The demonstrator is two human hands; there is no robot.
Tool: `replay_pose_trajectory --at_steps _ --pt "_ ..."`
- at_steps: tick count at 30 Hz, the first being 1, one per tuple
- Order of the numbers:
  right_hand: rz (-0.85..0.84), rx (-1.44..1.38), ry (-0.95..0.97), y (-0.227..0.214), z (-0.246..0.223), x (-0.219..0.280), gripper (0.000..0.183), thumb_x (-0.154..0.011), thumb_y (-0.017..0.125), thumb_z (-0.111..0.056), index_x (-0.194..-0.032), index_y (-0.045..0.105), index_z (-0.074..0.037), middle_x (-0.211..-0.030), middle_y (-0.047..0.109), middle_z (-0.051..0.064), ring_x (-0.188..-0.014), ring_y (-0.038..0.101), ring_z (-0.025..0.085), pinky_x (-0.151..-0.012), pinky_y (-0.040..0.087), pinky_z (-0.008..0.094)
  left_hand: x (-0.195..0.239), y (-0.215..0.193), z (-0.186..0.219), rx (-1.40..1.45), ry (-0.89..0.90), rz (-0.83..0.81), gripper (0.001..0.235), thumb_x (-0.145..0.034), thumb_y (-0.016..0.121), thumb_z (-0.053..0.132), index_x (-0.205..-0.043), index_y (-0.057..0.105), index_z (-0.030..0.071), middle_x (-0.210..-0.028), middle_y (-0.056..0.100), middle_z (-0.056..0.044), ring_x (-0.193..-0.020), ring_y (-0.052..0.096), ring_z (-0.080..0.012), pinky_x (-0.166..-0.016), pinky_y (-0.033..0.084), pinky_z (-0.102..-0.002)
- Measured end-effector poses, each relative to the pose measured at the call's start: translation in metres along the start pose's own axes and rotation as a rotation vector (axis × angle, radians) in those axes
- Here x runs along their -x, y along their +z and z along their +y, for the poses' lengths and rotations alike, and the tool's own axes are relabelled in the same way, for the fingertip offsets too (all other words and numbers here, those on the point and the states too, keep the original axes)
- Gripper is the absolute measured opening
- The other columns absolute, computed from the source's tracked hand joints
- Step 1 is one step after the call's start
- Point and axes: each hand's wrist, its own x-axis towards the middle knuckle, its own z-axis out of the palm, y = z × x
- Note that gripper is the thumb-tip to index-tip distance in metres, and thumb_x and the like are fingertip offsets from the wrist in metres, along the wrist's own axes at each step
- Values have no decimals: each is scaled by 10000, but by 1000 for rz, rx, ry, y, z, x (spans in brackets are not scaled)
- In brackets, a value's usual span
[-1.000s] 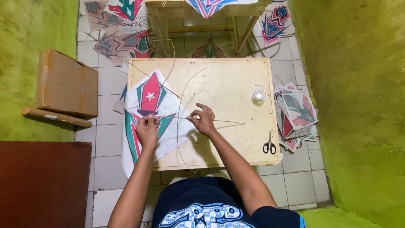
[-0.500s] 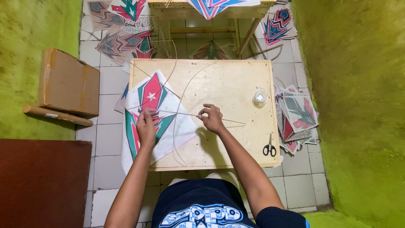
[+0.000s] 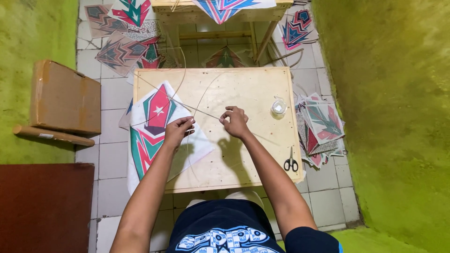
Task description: Assembling a kite frame by tying string to bamboo sticks.
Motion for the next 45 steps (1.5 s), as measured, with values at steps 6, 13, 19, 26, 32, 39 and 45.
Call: replay_pose_trajectory --at_steps 6,13,19,26,32,39,45 --pt "-38 -59 13 -18 10 27 133 -975 661 -337 -1019 712 -223 -1446 487 29 -1429 358 342 -1150 236 645 8 21 3 -98 17 39 298 -913 829 202 -1154 754 44 -990 765 -116 -770 702 -125 -812 670 -339" --pt "-121 -84 28 -14 32 45 158 -1000 617 -335 -1031 688 -197 -1439 499 47 -1413 384 349 -1136 269 647 24 33 11 -139 31 110 325 -929 787 187 -1206 732 28 -1057 758 -155 -883 753 -187 -900 644 -356" --pt "-45 8 -22 -37 12 42 147 -995 623 -302 -1012 685 -169 -1418 496 55 -1398 380 353 -1132 271 641 67 50 45 -385 231 332 893 -873 856 256 -1516 322 -55 -1453 445 -360 -1307 550 -469 -1098 518 -527" --pt "-23 237 -86 -53 -8 26 162 -986 628 -286 -1006 717 -152 -1411 490 70 -1403 352 345 -1148 218 615 25 49 38 -1246 919 341 325 -944 749 264 -1208 674 91 -1152 608 -96 -1142 581 -347 -975 463 -485" --pt "-16 277 -71 -44 -2 13 164 -987 620 -298 -1017 716 -169 -1401 484 66 -1407 336 327 -1159 199 600 -31 36 16 -1420 459 91 283 -946 705 408 -1160 763 231 -1091 716 6 -1146 596 -306 -971 492 -480" --pt "-3 268 -59 -43 -11 12 138 -1007 578 -251 -1033 682 -163 -1432 455 101 -1443 286 350 -1180 155 602 -17 30 31 -1247 200 -27 206 -864 803 329 -1027 791 204 -954 786 7 -1092 654 -327 -960 536 -492" --pt "-3 367 -77 -53 -38 5 116 -1008 540 -168 -1033 650 -192 -1516 375 116 -1506 199 362 -1189 108 635 3 32 45 -1110 112 -41 239 -849 804 200 -1067 764 111 -959 804 -51 -1066 702 -359 -953 535 -495"
